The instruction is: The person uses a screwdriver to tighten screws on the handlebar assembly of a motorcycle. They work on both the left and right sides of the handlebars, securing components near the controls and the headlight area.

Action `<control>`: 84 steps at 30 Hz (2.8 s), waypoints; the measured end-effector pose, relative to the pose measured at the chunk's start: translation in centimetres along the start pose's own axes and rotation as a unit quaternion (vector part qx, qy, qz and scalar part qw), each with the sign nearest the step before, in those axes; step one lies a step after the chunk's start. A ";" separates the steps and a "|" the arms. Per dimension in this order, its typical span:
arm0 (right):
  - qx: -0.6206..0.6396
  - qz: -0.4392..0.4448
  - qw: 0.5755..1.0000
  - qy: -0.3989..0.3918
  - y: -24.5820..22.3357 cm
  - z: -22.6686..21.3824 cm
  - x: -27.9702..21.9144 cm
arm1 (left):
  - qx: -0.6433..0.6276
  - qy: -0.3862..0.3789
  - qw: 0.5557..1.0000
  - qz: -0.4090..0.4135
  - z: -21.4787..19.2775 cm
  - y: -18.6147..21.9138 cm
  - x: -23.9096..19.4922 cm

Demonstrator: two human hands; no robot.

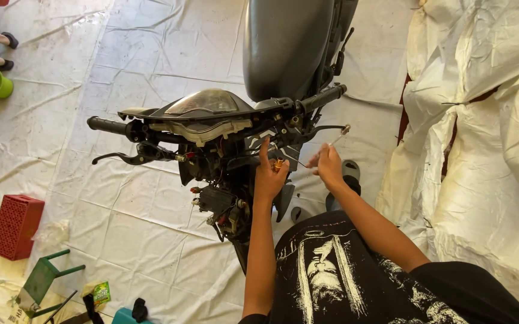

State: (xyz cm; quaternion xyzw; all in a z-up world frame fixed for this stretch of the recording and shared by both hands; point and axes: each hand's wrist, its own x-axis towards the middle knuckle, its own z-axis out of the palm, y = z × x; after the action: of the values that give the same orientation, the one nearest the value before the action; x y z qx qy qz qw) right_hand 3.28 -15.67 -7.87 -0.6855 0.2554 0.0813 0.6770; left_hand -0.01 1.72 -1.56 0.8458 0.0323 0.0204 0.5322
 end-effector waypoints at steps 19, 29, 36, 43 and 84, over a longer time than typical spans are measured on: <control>-0.370 -0.151 0.909 -0.122 -3.4 -2.7 -4.3 | -0.010 0.000 1.000 -0.020 0.3 0.4 -0.2; -0.265 -0.093 0.943 -0.180 -4.5 -0.9 -5.6 | -0.020 0.003 0.999 -0.025 0.4 1.1 -0.6; -0.238 -0.124 0.946 -0.179 -4.0 0.2 -7.5 | -0.033 -0.004 0.999 -0.031 0.3 1.0 -0.6; -0.343 -0.144 0.917 -0.144 -5.8 -1.9 -7.0 | -0.061 -0.017 0.998 -0.031 0.4 0.9 -0.8; -0.498 -0.239 0.831 -0.070 -4.5 -1.0 -5.5 | 0.029 -0.041 0.997 -0.056 -1.9 2.5 -0.6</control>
State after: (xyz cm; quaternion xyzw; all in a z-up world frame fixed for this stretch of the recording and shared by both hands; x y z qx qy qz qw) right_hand 0.41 -15.50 -1.33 -0.9617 -0.0395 0.0814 0.2586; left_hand -0.67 2.25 1.51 0.8579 0.0584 -0.0449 0.5084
